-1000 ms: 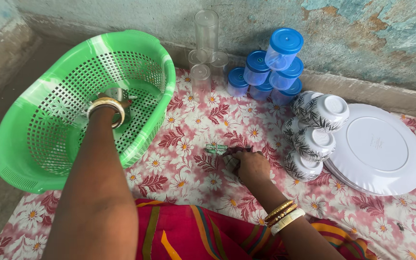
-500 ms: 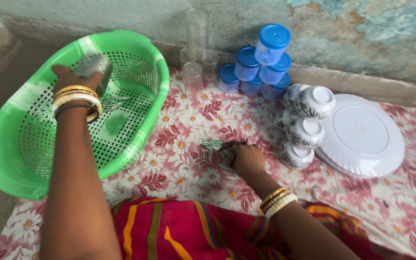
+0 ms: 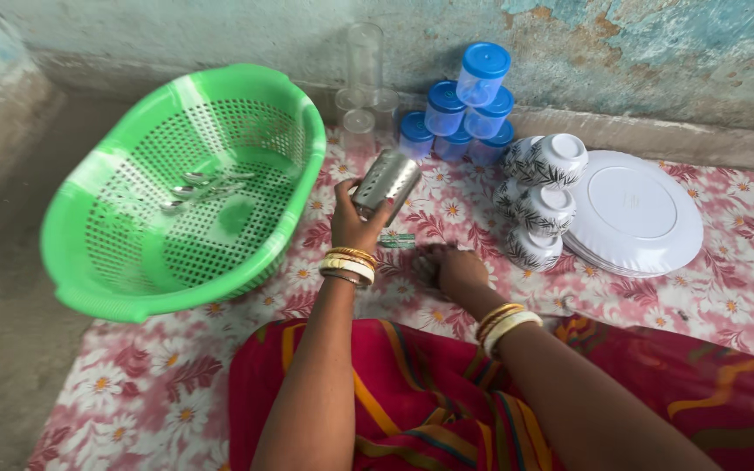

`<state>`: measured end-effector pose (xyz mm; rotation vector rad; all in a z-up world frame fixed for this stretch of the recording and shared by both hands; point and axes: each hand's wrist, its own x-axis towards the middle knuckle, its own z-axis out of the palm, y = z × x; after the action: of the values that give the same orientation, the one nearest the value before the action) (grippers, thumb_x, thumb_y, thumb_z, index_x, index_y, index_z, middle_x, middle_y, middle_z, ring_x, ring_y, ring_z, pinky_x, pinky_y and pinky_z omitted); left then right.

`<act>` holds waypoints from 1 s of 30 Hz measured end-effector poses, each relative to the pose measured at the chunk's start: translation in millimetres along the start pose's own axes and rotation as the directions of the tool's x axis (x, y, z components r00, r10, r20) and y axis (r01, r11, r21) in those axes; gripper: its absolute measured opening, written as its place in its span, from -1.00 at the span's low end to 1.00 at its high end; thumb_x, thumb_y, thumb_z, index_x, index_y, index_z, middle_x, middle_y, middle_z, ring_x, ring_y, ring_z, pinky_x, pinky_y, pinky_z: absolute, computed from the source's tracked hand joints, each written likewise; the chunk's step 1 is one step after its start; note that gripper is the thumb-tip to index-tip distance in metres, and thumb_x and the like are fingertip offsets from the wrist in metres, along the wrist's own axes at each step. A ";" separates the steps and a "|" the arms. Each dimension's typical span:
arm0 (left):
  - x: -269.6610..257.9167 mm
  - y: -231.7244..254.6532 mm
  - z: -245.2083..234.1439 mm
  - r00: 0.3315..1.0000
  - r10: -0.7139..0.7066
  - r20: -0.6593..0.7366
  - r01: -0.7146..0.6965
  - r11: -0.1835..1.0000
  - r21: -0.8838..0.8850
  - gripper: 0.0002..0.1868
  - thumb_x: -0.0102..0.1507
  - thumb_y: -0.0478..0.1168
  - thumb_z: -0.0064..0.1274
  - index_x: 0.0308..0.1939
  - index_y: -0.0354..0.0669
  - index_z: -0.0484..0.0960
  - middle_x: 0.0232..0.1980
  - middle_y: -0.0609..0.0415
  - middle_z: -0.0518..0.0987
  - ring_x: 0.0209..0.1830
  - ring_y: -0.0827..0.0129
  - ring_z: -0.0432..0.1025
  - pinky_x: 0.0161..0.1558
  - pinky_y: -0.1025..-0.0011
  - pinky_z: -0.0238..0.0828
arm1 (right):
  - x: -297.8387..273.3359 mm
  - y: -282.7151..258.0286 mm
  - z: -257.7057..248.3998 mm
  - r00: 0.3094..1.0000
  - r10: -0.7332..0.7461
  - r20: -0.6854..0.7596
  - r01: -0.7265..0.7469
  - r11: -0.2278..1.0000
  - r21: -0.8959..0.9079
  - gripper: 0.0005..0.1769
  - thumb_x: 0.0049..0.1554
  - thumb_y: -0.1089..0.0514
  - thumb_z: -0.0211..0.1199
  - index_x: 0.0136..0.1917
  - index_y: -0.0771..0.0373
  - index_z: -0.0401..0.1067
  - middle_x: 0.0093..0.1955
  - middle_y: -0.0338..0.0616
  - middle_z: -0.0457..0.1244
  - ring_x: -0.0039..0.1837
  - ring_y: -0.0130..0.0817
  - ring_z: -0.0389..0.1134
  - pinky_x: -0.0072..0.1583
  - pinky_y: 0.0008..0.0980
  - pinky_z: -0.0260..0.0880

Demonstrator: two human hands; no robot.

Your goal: The person sits on a floral sheet and wipes a small bowl, a metal cylindrical container, and a fork with a cloth. The person places the cleaned items aside on the sheet.

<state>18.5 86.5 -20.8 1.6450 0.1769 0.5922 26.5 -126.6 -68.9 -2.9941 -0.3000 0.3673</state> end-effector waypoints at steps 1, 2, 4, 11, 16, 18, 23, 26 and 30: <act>3.8 -9.6 -4.3 0.992 -0.128 -0.010 0.127 0.989 -0.071 -0.30 0.14 -0.03 0.25 0.26 -0.10 0.28 -0.06 -0.03 0.64 -0.23 0.22 0.62 -0.22 0.27 0.60 | -4.5 1.8 -9.1 1.000 0.007 0.025 -0.009 0.997 0.079 -0.65 0.19 0.06 0.19 0.24 -0.12 0.54 0.09 -0.07 0.43 0.11 -0.07 0.46 0.11 -0.11 0.48; 8.9 -19.3 -8.9 0.967 -0.255 -0.010 0.251 0.958 -0.142 -0.30 0.13 0.02 0.21 0.25 -0.10 0.26 -0.06 0.00 0.64 -0.25 0.23 0.61 -0.26 0.29 0.60 | -10.1 5.3 -18.2 0.999 0.011 0.051 -0.019 0.987 0.157 -0.60 0.12 0.07 0.28 0.25 -0.12 0.53 0.06 -0.05 0.44 0.09 -0.08 0.47 0.12 -0.13 0.48; 12.3 -40.2 -16.7 0.931 -0.352 -0.101 0.346 0.936 -0.070 -0.24 0.09 0.04 0.26 0.23 -0.14 0.24 -0.06 -0.07 0.63 -0.20 0.17 0.62 -0.17 0.27 0.59 | -23.1 12.8 -30.1 0.989 0.084 0.125 -0.123 0.930 0.346 -0.56 0.10 0.07 0.33 0.28 -0.09 0.56 0.00 0.00 0.46 0.02 -0.03 0.49 0.08 -0.14 0.49; 0.7 -64.5 -18.0 0.900 -0.420 -0.118 0.437 0.866 0.243 -0.18 0.01 0.06 0.41 0.20 -0.14 0.32 0.09 -0.20 0.54 -0.06 0.11 0.57 -0.03 0.24 0.55 | 4.0 43.8 -69.2 0.972 0.226 -0.070 -0.091 0.629 0.772 -0.45 0.09 0.18 0.43 0.34 0.18 0.40 0.05 0.04 0.42 -0.05 -0.21 0.46 -0.14 -0.30 0.48; -5.6 -54.0 -11.0 0.919 -0.395 0.006 0.389 0.906 0.169 -0.22 -0.03 0.00 0.38 0.17 -0.12 0.38 0.02 -0.13 0.62 -0.11 0.18 0.59 -0.11 0.28 0.55 | 25.9 63.2 -77.5 0.977 0.211 -0.021 -0.057 0.357 0.933 -0.47 0.10 0.30 0.36 0.32 0.20 0.33 0.02 -0.06 0.34 -0.13 -0.25 0.39 -0.27 -0.18 0.42; -6.8 -49.1 -7.3 0.931 -0.363 0.034 0.353 0.922 0.156 -0.25 -0.02 -0.02 0.39 0.17 -0.12 0.44 0.03 -0.10 0.62 -0.11 0.21 0.59 -0.15 0.30 0.56 | 30.9 67.4 -75.7 0.986 0.164 0.043 -0.070 0.165 0.984 -0.50 0.11 0.31 0.28 0.32 0.16 0.31 0.00 -0.19 0.32 -0.16 -0.22 0.38 -0.31 -0.14 0.40; -23.3 -30.0 4.2 0.910 -0.391 0.134 0.407 0.906 -0.120 -0.30 0.03 -0.11 0.36 0.23 -0.06 0.47 0.12 -0.03 0.57 -0.08 0.30 0.56 -0.24 0.35 0.60 | 41.9 71.9 -74.0 0.992 0.117 0.040 -0.007 -0.273 0.962 -0.59 0.19 0.39 0.23 0.31 0.26 0.34 0.01 -0.07 0.36 -0.11 -0.22 0.46 -0.19 -0.19 0.52; -27.0 -27.6 23.6 0.856 -0.484 0.180 0.516 0.790 -0.332 -0.32 0.05 -0.16 0.29 0.25 0.04 0.42 0.14 0.00 0.51 -0.12 0.27 0.57 -0.28 0.33 0.60 | 50.1 77.2 -82.0 0.993 0.073 0.090 -0.060 -0.339 0.939 -0.64 0.19 0.29 0.20 0.26 0.15 0.38 -0.07 -0.16 0.36 -0.19 -0.32 0.44 -0.30 -0.28 0.43; -19.1 -36.5 51.3 0.853 -0.497 0.158 0.502 0.699 -0.509 -0.30 0.09 -0.11 0.30 0.26 0.08 0.33 0.14 -0.01 0.50 -0.11 0.24 0.50 -0.35 0.27 0.52 | 50.1 56.9 -88.2 0.998 -0.033 0.046 -0.053 -0.254 0.966 -0.76 0.23 0.20 0.18 0.18 0.14 0.36 -0.18 -0.16 0.34 -0.31 -0.34 0.38 -0.42 -0.36 0.28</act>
<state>34.5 39.2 -63.7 0.9810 0.4037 0.1783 106.5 -179.1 -2.8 -1.1867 0.0901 0.3825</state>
